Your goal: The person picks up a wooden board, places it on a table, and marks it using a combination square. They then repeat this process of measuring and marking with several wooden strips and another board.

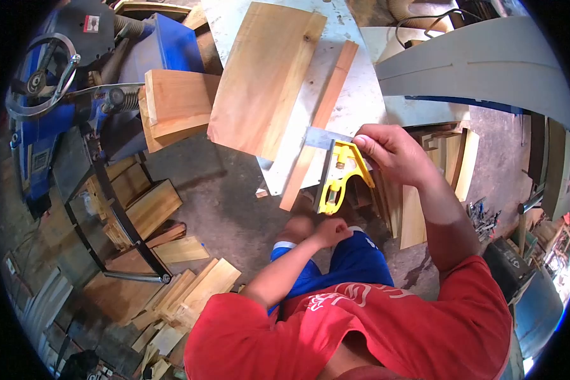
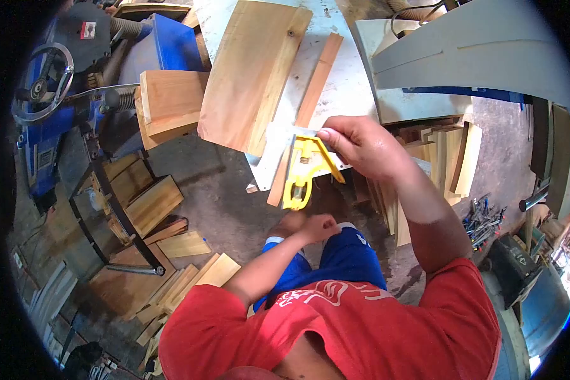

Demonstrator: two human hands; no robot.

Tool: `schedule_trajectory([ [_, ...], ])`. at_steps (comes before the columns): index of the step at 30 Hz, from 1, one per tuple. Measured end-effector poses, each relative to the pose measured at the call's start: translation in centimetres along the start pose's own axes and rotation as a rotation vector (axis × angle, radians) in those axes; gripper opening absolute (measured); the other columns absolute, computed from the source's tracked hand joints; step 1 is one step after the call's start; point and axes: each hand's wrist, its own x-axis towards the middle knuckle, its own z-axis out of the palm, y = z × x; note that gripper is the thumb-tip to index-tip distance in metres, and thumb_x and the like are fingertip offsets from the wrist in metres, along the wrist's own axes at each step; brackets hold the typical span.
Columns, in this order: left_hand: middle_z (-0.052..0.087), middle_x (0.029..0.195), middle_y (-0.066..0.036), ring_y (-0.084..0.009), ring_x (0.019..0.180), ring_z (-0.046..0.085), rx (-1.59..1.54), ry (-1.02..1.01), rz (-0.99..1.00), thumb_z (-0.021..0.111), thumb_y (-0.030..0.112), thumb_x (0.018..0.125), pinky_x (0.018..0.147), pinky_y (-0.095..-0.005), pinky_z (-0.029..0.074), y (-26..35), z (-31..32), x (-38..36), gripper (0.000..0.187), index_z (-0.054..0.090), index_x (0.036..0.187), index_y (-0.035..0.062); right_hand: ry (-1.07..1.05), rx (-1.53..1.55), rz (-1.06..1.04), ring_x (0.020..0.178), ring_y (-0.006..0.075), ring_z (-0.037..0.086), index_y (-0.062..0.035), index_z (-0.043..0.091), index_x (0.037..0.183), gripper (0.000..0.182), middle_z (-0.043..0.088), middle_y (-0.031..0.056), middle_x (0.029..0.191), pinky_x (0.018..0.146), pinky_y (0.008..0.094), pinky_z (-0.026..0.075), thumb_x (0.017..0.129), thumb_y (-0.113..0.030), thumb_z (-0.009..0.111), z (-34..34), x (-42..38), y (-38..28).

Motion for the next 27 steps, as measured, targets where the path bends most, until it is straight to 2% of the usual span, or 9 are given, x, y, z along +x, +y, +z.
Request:
schedule_trajectory([
  [1,0.066,0.078,-0.013,-0.0227,0.072,0.065,0.026,0.199,-0.073,0.071,0.034,0.081,0.065,-0.036,0.05,2.6,-1.6,-0.3,0.03,0.065,0.085,0.0051,0.024,-0.04,0.012,0.06,0.0104,0.042,0.0015,0.06,0.089,0.03,0.05,0.0044,0.062,0.057,0.0291,0.041,0.099,-0.025,0.051,-0.2,0.0,1.3],
  [2,0.064,0.08,-0.014,-0.0298,0.075,0.062,0.052,0.356,-0.025,0.072,0.025,0.078,0.066,-0.0393,0.049,4.2,-3.9,-0.5,0.023,0.064,0.085,0.0042,0.049,-0.081,0.025,0.06,0.0103,0.043,0.0017,0.061,0.089,0.029,0.05,0.0046,0.061,0.057,0.0293,0.041,0.099,-0.024,0.051,-0.3,-0.1,2.5],
  [3,0.064,0.085,-0.013,-0.0303,0.076,0.061,0.083,0.693,0.042,0.073,0.019,0.077,0.067,-0.0391,0.048,6.2,-6.0,-0.9,0.021,0.063,0.088,0.0043,0.051,-0.083,0.023,0.06,0.0103,0.043,0.0017,0.061,0.089,0.029,0.05,0.0046,0.061,0.057,0.0293,0.041,0.099,-0.024,0.051,-0.3,-0.4,3.7],
  [5,0.058,0.109,-0.018,-0.036,0.103,0.054,0.387,0.983,0.229,0.077,0.019,0.071,0.087,-0.0456,0.043,5.0,-10.5,0.4,0.049,0.057,0.113,0.0029,0.124,-0.08,0.118,0.059,0.0104,0.044,0.002,0.061,0.089,0.029,0.05,0.0051,0.061,0.056,0.0297,0.041,0.099,-0.023,0.051,-0.3,-1.0,6.0],
  [6,0.051,0.122,-0.018,-0.0375,0.115,0.046,0.481,1.015,0.163,0.077,0.021,0.07,0.096,-0.0476,0.038,4.8,-12.1,0.9,0.066,0.048,0.127,0.0039,0.131,-0.054,0.171,0.056,0.0104,0.046,0.0023,0.062,0.091,0.029,0.052,0.0051,0.061,0.055,0.0299,0.041,0.099,-0.024,0.052,-0.2,-1.3,7.1],
  [12,0.05,0.123,-0.016,-0.0356,0.117,0.047,0.525,0.787,0.046,0.077,0.018,0.071,0.097,-0.0467,0.04,4.7,-13.5,3.5,0.072,0.044,0.133,0.0066,0.175,-0.049,0.259,0.054,0.0108,0.05,0.0022,0.065,0.096,0.028,0.057,0.0061,0.063,0.054,0.0301,0.042,0.098,-0.023,0.053,2.6,-2.5,11.2],
  [22,0.055,0.123,-0.02,-0.0392,0.11,0.054,0.359,0.8,0.063,0.071,0.012,0.074,0.093,-0.0462,0.045,3.8,-13.4,1.4,0.067,0.044,0.134,0.0064,0.176,-0.208,0.194,0.063,0.0216,0.056,0.0017,0.062,0.094,0.028,0.059,0.0185,0.07,0.063,0.0371,0.046,0.098,-0.024,0.052,5.9,-0.9,11.9],
  [24,0.055,0.124,-0.024,-0.0431,0.11,0.054,0.197,0.644,-0.127,0.07,0.01,0.074,0.09,-0.0489,0.046,4.7,-13.6,-0.9,0.071,0.039,0.138,0.007,0.15,-0.225,0.181,0.063,0.0224,0.056,0.0015,0.062,0.094,0.028,0.059,0.0189,0.07,0.064,0.0379,0.046,0.098,-0.024,0.052,6.4,-0.7,11.8],
  [27,0.054,0.124,-0.026,-0.0443,0.11,0.054,0.23,0.711,0.03,0.069,0.01,0.074,0.089,-0.05,0.047,2.8,-13.1,-3.2,0.074,0.036,0.141,0.0089,0.166,-0.264,0.099,0.059,0.0198,0.053,0.0017,0.061,0.092,0.029,0.056,0.015,0.064,0.059,0.0365,0.045,0.098,-0.025,0.051,7.6,-0.5,12.2],
])
